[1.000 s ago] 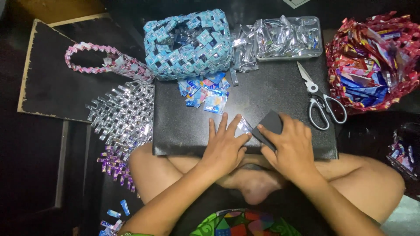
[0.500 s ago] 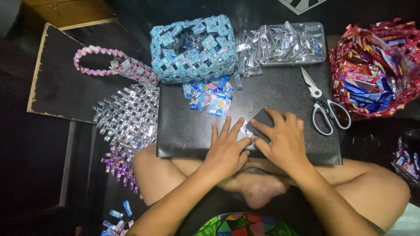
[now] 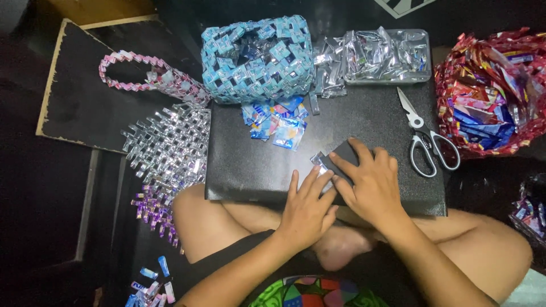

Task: The person folds small plastic wrappers by hand, using a small black block to press the creases flat, and then trims the edges of a folded piece using scissors.

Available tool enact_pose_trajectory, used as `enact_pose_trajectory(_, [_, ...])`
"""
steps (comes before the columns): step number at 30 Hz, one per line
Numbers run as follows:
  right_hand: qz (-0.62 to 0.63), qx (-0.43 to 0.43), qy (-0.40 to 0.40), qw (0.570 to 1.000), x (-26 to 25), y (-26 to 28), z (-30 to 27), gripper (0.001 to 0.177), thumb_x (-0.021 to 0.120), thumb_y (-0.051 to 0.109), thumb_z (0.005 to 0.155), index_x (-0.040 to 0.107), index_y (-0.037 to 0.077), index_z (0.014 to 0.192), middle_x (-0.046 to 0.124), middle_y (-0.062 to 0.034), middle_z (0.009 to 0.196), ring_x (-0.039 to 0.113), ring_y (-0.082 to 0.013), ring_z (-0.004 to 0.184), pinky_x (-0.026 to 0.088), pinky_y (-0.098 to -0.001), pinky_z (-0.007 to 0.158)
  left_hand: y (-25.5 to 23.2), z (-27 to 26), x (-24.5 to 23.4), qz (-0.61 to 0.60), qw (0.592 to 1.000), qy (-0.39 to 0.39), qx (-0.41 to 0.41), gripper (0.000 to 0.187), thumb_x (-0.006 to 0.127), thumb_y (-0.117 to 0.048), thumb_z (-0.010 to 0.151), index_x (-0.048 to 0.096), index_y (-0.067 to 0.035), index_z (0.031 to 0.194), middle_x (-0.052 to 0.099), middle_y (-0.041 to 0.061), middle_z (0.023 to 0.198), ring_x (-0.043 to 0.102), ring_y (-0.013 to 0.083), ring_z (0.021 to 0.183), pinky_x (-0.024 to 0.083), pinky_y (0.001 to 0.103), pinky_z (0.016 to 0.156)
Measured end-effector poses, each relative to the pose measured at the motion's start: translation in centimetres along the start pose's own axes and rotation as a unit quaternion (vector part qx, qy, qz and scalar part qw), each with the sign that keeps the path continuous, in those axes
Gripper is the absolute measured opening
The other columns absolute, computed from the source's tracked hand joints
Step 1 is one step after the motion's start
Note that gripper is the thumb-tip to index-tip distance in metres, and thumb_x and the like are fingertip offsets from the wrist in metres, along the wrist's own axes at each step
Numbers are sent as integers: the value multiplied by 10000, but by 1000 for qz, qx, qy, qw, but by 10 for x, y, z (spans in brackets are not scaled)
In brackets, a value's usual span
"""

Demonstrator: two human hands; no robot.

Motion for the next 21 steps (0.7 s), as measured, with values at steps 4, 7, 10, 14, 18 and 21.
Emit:
enact_pose_trajectory(4, [5,-1,28,1000,-3,-2,1,451,540,474,862,736,363,1253,594,-75,1438,576,-392,1113,387,-446,842,9,0,5,3,1000,4,15,421,608,-321,964,618,-54,1290,541,210,1392,442,416,1408,178,721,1155])
enact_pose_trajectory(7, [3,-5,54,999,-1,-1,3,475,556,460,833,731,349,1261,576,-90,1456,581,-408,1133,405,-454,835,9,1,6,32,998,20,44,520,581,-409,975,544,-70,1368,515,194,1421,429,399,1417,176,730,1163])
enact_pose_trajectory(10, [-23,-19,66,997,5,2,9,479,532,474,850,719,348,1273,575,-98,1446,595,-420,1130,417,-469,833,6,1,6,62,994,54,72,676,527,-574,935,505,-77,1394,499,184,1440,417,393,1421,200,737,1167])
enact_pose_trajectory(14, [-26,-36,44,998,4,9,26,514,496,477,862,707,332,1308,585,-136,1425,600,-445,1125,422,-472,809,5,9,3,103,984,104,102,728,657,-549,855,511,-80,1393,506,164,1438,404,396,1420,236,710,1157])
enact_pose_trajectory(18, [-23,-38,51,998,7,7,17,514,488,484,869,712,319,1301,579,-141,1437,611,-449,1114,439,-478,801,4,4,6,92,984,126,91,706,709,-490,840,513,-60,1364,487,185,1443,397,423,1409,261,702,1139])
enact_pose_trajectory(21, [-29,-25,55,998,-1,6,2,509,500,459,856,718,304,1290,574,-144,1446,605,-441,1115,437,-468,813,4,4,7,100,983,126,82,722,706,-491,845,490,-59,1382,461,179,1467,383,417,1420,270,690,1135])
Point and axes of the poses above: each hand's wrist, its own z-axis towards the middle knuckle, its own x-axis out of the palm, y = z × x, the point moved 10 cm from there along z, towards the middle knuckle
